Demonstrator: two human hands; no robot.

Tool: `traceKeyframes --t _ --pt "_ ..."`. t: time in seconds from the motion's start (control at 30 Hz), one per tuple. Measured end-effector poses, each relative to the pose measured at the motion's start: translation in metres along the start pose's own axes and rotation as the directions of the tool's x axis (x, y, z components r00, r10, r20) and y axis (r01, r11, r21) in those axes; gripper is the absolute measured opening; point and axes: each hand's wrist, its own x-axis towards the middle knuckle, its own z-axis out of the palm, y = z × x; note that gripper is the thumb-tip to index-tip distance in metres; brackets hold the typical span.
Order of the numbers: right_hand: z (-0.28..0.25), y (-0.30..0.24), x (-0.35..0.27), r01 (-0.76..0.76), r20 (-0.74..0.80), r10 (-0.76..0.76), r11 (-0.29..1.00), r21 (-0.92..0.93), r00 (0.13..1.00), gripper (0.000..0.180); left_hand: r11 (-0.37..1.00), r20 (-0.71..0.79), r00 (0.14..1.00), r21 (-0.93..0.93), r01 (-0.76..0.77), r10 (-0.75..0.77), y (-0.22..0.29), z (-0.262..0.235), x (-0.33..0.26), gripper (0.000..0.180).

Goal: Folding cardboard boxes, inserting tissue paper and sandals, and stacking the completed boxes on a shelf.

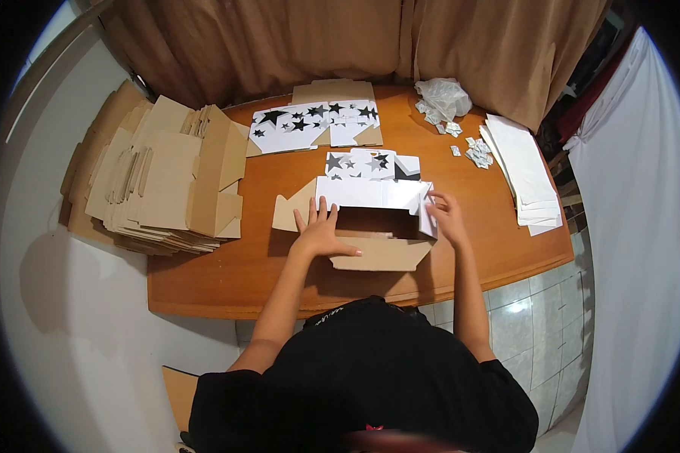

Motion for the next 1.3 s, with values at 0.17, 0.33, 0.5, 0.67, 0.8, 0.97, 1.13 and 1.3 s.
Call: traceKeyframes --t 0.17,0.33,0.5,0.67,0.8,0.97,1.13,1.3 --pt "0.037 0.006 0.011 0.140 -0.064 -0.213 0.812 -0.566 0.975 0.077 0.998 -0.109 0.994 0.066 -0.003 0.010 0.000 0.015 -0.005 0.140" --pt "0.057 0.007 0.010 -0.050 -0.129 -0.062 0.697 -0.716 0.990 0.087 0.998 -0.148 0.988 0.040 -0.038 0.043 -0.004 0.027 -0.008 0.137" --pt "0.060 0.002 0.006 -0.064 -0.138 -0.070 0.629 -0.775 0.988 0.090 0.996 -0.239 0.968 -0.015 -0.084 0.078 -0.005 0.021 -0.017 0.122" --pt "0.057 -0.017 0.003 0.009 -0.106 -0.151 0.612 -0.791 0.983 0.100 0.962 -0.585 0.764 -0.147 0.232 -0.273 -0.011 0.001 -0.026 0.091" --pt "0.058 -0.018 0.010 -0.019 -0.093 -0.092 0.598 -0.801 0.991 0.100 0.899 -0.605 0.664 -0.303 0.318 -0.439 -0.019 0.000 -0.025 0.082" --pt "0.059 -0.007 0.019 -0.030 -0.070 -0.045 0.596 -0.802 0.997 0.099 0.969 -0.676 0.731 -0.232 -0.090 -0.094 0.012 -0.001 -0.031 0.079" --pt "0.061 -0.001 0.019 -0.018 -0.065 -0.060 0.584 -0.811 0.996 0.098 0.933 -0.242 0.953 -0.261 -0.247 0.184 0.015 0.013 -0.026 0.082" --pt "0.063 0.002 0.018 0.000 -0.057 -0.090 0.541 -0.841 0.994 0.095 0.970 -0.094 0.978 -0.145 -0.196 0.184 0.009 0.017 -0.015 0.087"
